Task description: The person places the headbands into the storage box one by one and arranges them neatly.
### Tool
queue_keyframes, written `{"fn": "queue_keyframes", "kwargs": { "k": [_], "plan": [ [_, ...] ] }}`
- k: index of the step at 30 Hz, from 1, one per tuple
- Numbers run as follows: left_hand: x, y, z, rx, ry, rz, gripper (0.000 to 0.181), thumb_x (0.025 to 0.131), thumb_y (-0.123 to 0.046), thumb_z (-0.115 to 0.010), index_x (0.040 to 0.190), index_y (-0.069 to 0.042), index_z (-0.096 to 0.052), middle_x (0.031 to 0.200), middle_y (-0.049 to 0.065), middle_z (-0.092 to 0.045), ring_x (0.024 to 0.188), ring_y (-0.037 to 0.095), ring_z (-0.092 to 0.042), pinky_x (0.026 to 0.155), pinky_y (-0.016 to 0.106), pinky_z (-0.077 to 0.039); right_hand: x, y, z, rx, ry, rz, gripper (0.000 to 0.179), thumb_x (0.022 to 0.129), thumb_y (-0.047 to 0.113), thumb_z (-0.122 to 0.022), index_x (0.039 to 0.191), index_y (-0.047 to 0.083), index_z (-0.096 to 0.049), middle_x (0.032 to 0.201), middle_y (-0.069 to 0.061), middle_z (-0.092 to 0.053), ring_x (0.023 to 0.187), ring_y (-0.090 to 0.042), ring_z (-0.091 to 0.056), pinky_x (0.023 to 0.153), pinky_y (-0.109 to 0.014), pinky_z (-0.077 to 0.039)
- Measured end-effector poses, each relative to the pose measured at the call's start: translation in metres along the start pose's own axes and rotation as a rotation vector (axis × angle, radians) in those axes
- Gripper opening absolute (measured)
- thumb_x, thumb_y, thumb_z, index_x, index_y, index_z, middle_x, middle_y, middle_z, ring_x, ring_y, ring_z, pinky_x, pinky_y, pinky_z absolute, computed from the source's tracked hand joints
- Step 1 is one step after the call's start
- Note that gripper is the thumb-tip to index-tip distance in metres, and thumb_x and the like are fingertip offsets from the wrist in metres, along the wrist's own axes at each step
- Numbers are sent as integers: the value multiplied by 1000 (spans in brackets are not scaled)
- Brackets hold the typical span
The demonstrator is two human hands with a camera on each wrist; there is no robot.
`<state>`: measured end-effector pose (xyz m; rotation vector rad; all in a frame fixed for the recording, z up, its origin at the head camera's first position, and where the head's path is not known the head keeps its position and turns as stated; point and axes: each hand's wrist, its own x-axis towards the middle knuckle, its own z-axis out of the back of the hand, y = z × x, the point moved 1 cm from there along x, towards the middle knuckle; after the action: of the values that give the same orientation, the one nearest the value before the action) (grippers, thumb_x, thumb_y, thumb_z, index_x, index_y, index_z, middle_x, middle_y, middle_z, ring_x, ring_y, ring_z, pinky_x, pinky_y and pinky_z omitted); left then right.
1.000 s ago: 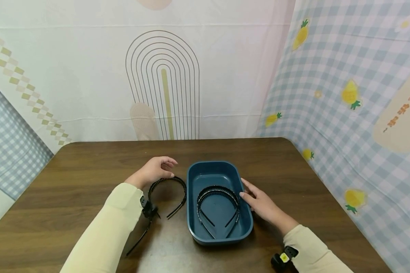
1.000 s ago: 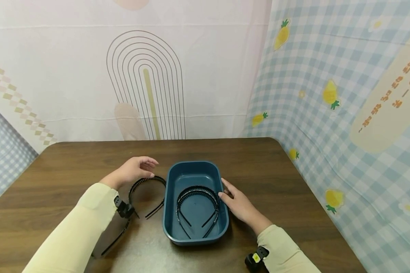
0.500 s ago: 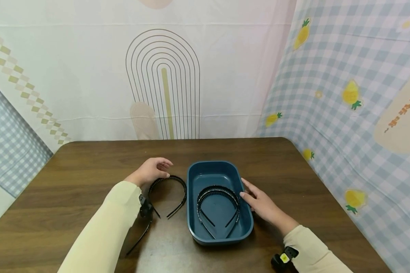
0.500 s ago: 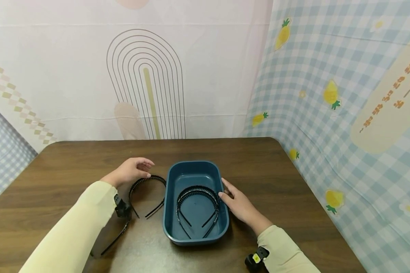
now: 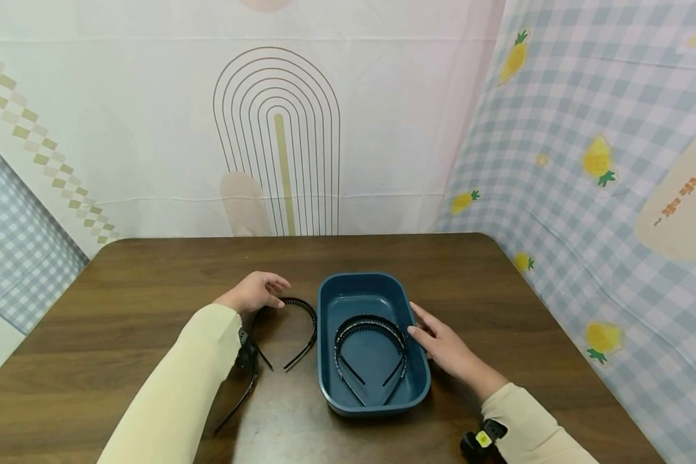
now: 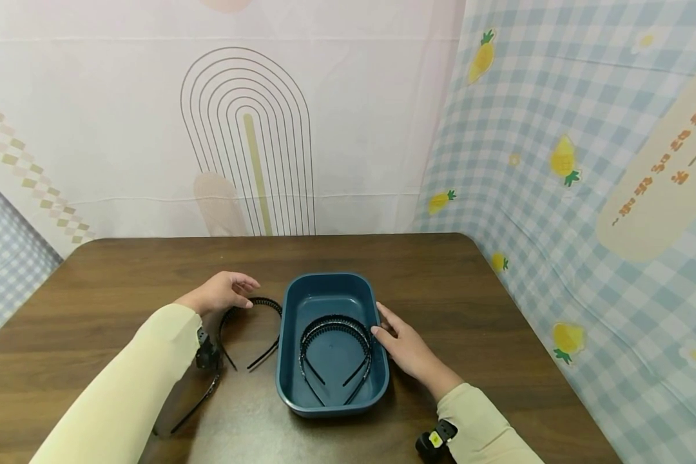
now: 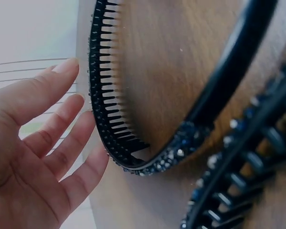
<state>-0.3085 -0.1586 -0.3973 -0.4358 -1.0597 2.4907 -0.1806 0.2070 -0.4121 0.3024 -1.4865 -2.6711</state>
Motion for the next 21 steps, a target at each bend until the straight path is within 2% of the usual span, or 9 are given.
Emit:
{"fn": "queue_keyframes", "kwargs": {
  "k": [7,14,21],
  "plan": [
    [2,1,-1,46,22,6,39,79,7,-73,117,6,-63,117,25,-63,113,41,-56,90,46,-49,0,-1,0,-1,3,0,57,102,28,-49,152,11,-29,113,-14,-53,91,-21,-52,68,-33,-48],
    [4,5,-2,117,30,-21,39,76,8,-74,114,5,-66,113,22,-64,109,37,-57,91,47,-48,0,0,0,3,8,3,56,102,27,-48,152,11,-28,113,-13,-53,91,-21,-52,69,-33,-49],
    [6,6,-4,140,41,-28,40,75,14,-69,114,6,-66,111,22,-64,107,36,-58,89,46,-49,1,0,1,2,6,7,56,102,26,-48,152,10,-28,110,-13,-53,89,-21,-52,69,-33,-48]
  ]
}}
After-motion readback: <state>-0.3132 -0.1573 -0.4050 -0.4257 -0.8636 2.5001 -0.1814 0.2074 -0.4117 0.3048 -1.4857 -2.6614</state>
